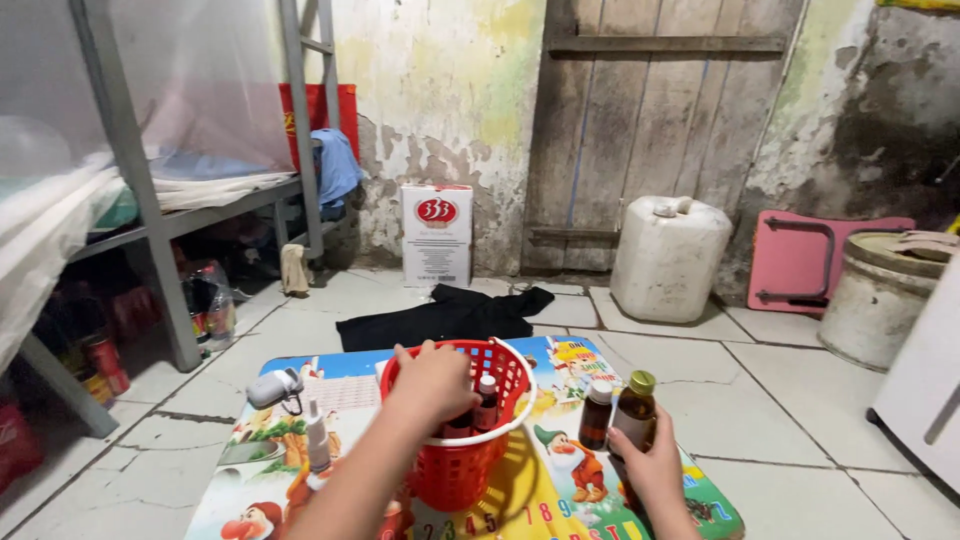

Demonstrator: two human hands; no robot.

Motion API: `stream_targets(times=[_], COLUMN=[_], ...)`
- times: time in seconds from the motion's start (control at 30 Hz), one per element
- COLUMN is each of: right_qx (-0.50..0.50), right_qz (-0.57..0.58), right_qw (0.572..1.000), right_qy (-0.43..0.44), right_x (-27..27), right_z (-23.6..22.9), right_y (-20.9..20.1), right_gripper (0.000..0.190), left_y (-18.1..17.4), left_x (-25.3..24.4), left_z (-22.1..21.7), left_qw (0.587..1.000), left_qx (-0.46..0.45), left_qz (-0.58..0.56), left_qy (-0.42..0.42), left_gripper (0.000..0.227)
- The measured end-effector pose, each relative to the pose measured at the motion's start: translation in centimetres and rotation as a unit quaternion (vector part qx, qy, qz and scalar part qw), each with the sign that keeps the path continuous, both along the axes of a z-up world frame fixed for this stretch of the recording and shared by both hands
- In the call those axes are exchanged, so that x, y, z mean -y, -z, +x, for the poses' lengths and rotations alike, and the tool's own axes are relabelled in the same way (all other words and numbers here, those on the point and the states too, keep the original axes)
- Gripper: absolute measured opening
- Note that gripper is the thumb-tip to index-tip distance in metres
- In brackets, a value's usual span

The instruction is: Sorting small brown bottles into a red plastic basket on a low table while sitting on the floor.

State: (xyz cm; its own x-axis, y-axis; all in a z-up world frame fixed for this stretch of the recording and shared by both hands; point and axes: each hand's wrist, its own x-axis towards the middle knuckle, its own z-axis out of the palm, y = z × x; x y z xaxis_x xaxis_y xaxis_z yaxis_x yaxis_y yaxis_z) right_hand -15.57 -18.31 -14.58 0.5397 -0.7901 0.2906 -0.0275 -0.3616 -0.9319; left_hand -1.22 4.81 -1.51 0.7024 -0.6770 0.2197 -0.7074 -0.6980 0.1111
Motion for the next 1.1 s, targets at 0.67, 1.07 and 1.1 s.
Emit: stream_targets(times=[0.67,1.07,1.1], right_qx=[0.009,-0.017,-0.017], right_qz=[-0.009,0.005,0.015], right_qw=[1.000,1.000,1.000], right_qy=[0.003,0.011,0.018], right_x=[0.2,-2.4,-2.8], right_z=[-0.1,-1.0,-1.1], right_y=[0.2,-3.0,-3.5], right_gripper=[0.064,0.096,0.095], left_y=[-4.4,-1.1,-0.8], left_x=[4.6,-6.1,-6.1], left_z=[-5.3,1.4,1.4], left_qw=[0.876,0.986,0.982], left_qx=[0.141,-0.087,-0.113], left_qz=[-0.425,-0.130,-0.142], left_qy=[0.179,-0.048,-0.043], left_gripper=[0.027,0.040,0.040])
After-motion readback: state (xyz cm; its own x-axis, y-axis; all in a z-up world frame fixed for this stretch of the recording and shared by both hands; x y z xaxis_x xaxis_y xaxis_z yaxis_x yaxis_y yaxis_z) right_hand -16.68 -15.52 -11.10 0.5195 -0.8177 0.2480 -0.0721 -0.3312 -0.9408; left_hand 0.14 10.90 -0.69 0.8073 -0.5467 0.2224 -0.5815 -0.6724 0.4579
